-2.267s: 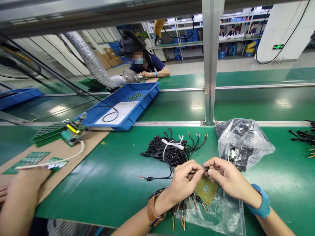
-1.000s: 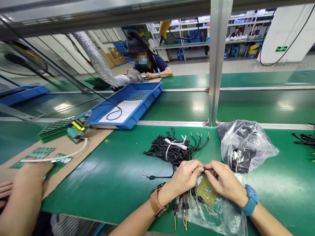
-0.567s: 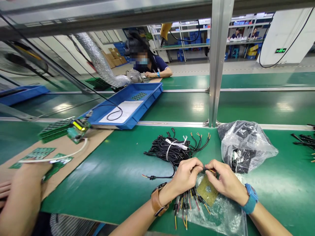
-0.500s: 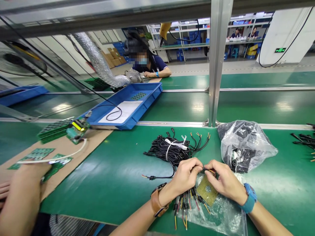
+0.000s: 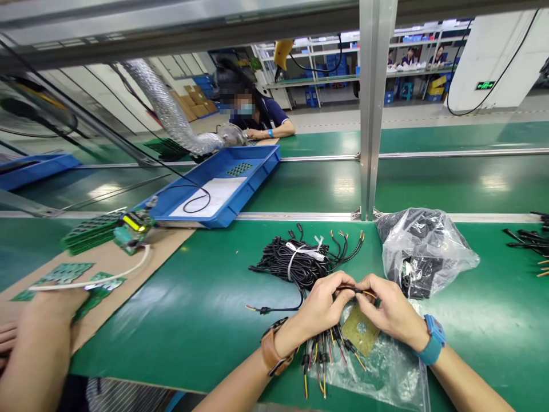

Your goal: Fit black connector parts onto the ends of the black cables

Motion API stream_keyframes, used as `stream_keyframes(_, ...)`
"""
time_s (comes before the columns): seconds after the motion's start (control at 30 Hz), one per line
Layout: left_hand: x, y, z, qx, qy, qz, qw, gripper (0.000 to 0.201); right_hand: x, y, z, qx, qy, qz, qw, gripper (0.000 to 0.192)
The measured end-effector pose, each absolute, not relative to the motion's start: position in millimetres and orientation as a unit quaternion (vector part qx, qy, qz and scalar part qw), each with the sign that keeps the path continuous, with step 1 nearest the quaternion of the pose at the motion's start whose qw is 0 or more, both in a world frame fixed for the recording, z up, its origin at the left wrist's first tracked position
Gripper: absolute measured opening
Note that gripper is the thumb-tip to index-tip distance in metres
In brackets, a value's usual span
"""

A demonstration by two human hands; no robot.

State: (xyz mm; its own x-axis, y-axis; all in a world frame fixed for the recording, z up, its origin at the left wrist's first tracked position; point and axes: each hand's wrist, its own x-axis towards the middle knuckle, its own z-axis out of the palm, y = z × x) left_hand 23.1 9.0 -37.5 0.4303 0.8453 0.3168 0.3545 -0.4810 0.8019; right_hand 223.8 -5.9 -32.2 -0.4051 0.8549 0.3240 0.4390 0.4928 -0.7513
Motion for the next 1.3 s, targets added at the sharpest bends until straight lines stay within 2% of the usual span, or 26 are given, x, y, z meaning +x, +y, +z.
stream_keyframes(0.4,24.3,7.2,-46.0,0.783,0.395,0.37,0.306,0.019,218.8,-8.2,-35.3,-0.398,-0.795,0.306,0.34,0.01)
stream_keyframes(0.97,24.0,9.4,-43.2,0.789,0.392,0.369,0.298,0.015,223.3,-5.1,-33.8,-0.41,-0.78,0.323,0.345,0.008)
stream_keyframes(1.3,18.7,21.6,-47.1,0.806,0.371,0.396,0.236,0.021,211.2,4.2,-38.9,-0.424,-0.803,0.252,0.335,0.008)
